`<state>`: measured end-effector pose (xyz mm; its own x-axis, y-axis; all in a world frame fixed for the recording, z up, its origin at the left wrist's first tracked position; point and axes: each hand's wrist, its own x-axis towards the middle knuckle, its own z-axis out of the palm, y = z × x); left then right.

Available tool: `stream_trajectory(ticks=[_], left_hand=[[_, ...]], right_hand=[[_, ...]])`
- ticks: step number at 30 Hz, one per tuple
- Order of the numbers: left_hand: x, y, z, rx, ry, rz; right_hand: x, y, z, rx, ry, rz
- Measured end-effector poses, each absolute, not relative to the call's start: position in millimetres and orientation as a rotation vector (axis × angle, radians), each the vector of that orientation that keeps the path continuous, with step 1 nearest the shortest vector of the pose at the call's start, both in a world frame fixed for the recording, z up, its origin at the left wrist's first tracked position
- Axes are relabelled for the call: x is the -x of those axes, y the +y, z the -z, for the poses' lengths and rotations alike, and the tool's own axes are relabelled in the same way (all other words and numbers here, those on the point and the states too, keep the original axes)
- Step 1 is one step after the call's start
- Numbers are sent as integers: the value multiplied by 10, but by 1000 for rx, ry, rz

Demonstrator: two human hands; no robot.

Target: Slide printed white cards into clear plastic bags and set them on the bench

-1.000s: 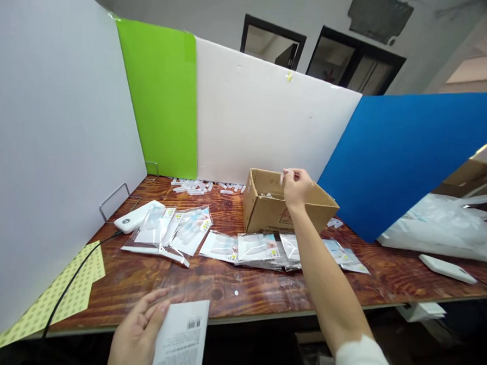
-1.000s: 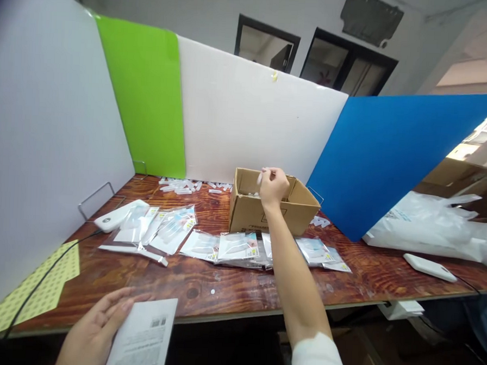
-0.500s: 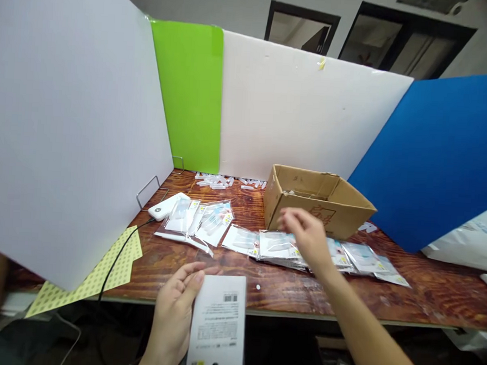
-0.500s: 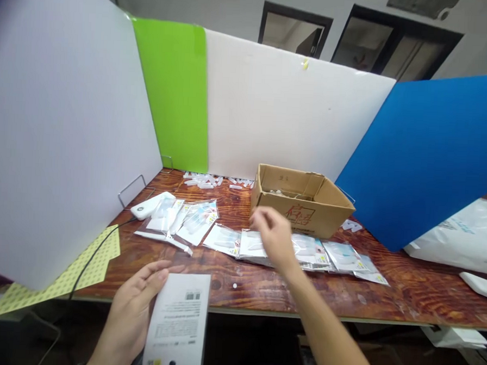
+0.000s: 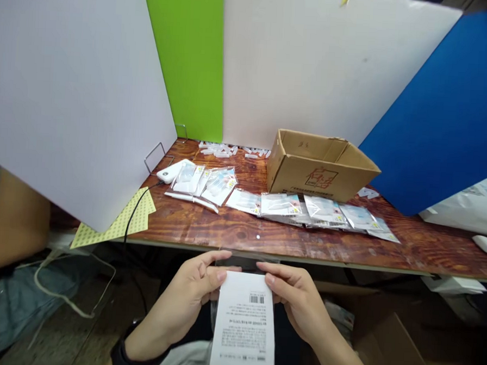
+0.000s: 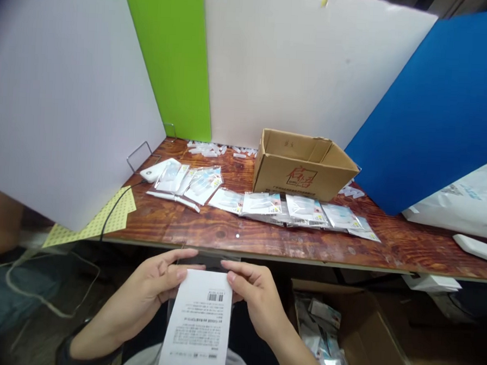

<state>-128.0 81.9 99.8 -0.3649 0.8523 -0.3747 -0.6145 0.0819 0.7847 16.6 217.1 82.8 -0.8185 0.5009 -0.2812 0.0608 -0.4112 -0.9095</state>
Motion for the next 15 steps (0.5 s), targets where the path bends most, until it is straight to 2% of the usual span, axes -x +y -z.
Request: stream_trajectory(ticks=[5, 10, 15], left_hand=[[1116, 469, -706, -199, 1124, -1449], [1050, 352, -539, -223, 1169, -1501], [1023, 315, -519, -254, 1154, -1553]], right_hand=[[-495, 1837, -574, 858, -1665, -2188], [-597, 1734, -609, 699, -1977, -1813], [-636, 1707, -696, 558, -2099, -1638]])
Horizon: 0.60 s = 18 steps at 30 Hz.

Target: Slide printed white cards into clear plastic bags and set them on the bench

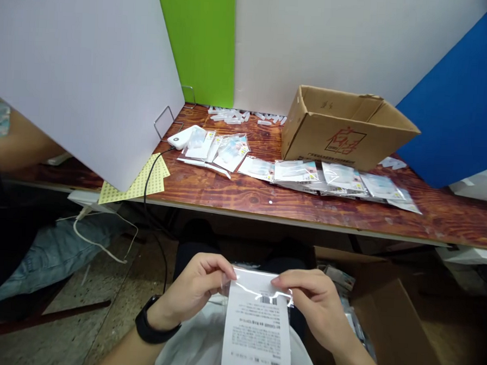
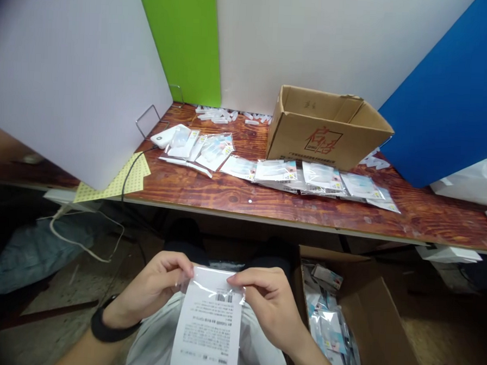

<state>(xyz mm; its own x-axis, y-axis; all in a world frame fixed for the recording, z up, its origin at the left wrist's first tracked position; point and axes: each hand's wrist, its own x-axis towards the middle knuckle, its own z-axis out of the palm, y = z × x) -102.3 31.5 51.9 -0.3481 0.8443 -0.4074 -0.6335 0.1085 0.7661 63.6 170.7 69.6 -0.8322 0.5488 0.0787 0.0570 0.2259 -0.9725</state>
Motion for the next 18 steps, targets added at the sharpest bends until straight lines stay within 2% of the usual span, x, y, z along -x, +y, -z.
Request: stream_trajectory(ticks=[9, 18], left_hand=[[1006, 250, -512, -272, 1093, -1556], [1025, 235, -500, -353, 1135, -1551]], right_hand=[[-672, 1689, -737, 450, -2209, -1500], [-753, 1742, -696, 372, -2181, -1659]])
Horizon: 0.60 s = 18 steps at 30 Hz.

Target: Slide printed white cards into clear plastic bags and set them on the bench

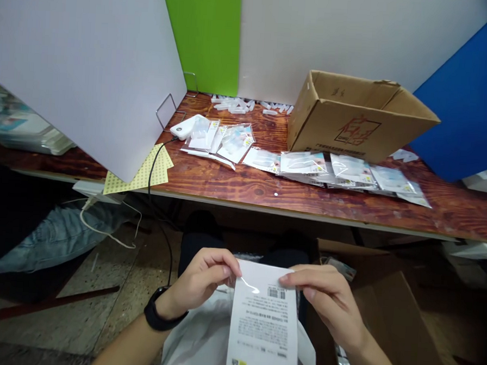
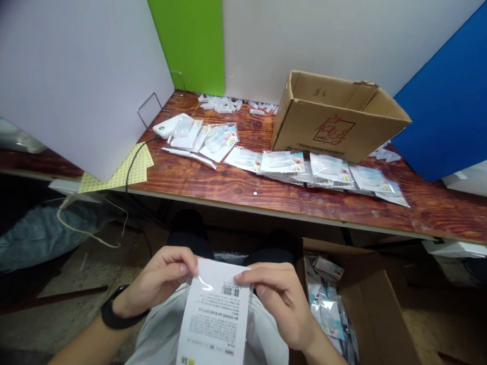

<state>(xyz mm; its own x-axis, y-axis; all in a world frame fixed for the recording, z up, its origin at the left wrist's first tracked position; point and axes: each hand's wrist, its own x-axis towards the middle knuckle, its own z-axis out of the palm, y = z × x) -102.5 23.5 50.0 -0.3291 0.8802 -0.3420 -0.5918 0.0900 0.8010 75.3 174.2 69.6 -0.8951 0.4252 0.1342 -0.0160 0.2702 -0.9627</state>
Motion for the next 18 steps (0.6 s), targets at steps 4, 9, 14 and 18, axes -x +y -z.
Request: stream_trajectory(ticks=[4, 9, 14, 18], left_hand=[[1014, 227, -475, -423, 1158, -1586], [1011, 220, -450, -361, 1171, -1538], [1028, 232, -410, -316, 1053, -1570], [1009, 287, -473, -491, 1262, -1512]], right_hand=[[-707, 1641, -647, 658, -2015, -1792], [-666, 1599, -551, 913, -1736, -2151], [-643, 1653, -529, 964, -1410, -2420], [-514, 1606, -550, 999, -1617, -2173]])
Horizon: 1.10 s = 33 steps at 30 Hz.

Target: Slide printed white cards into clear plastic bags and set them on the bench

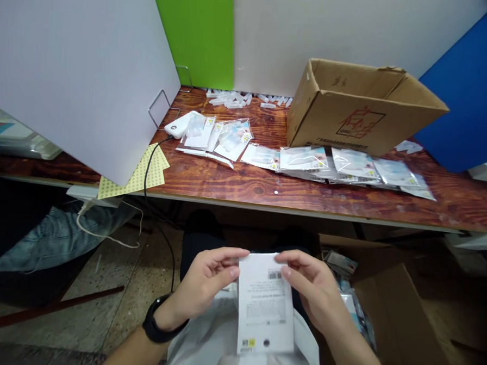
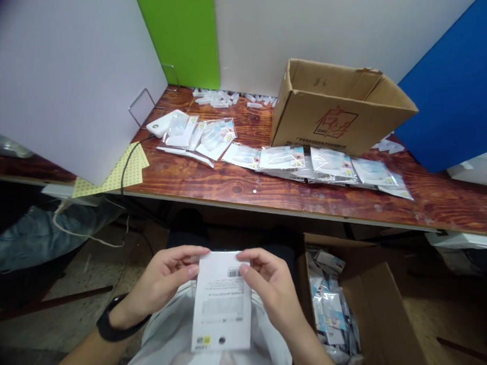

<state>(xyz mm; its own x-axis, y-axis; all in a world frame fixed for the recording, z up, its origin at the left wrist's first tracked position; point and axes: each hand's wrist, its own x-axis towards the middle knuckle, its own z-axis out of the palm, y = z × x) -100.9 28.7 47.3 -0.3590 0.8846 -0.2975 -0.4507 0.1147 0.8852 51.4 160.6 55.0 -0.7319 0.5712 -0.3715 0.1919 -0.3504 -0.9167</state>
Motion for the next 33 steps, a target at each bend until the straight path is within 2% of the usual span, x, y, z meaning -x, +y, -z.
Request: stream_trajectory(ticks=[5, 7, 12, 16, 21, 24, 30, 33], left_hand=[[955, 330, -557, -731, 1605, -1398], [959, 322, -554, -757, 1632, -1393], [1019, 308, -499, -606, 1439, -1465], [1067, 346, -478, -476, 1191, -1532], [1144, 424, -527, -375, 1112, -1557], [1127, 506, -530, -297, 1125, -1625], [955, 712, -436, -298, 1425, -1571], [956, 739, -409, -265, 1383, -1556]], right_hand=[[-301, 1517, -489, 1169, -1898, -1659], [-273, 1546, -460, 1134, -1864, -1721], [-353, 1733, -430, 962, -1580, -2129], [-443, 1829, -491, 983, -1409, -2281], [-501, 1867, -538, 971, -1315, -2450], [-493, 1850, -483, 943, -1361, -2401], [-335, 1721, -413, 968, -1491, -2053], [-281, 1691, -406, 1033, -1502, -1914]])
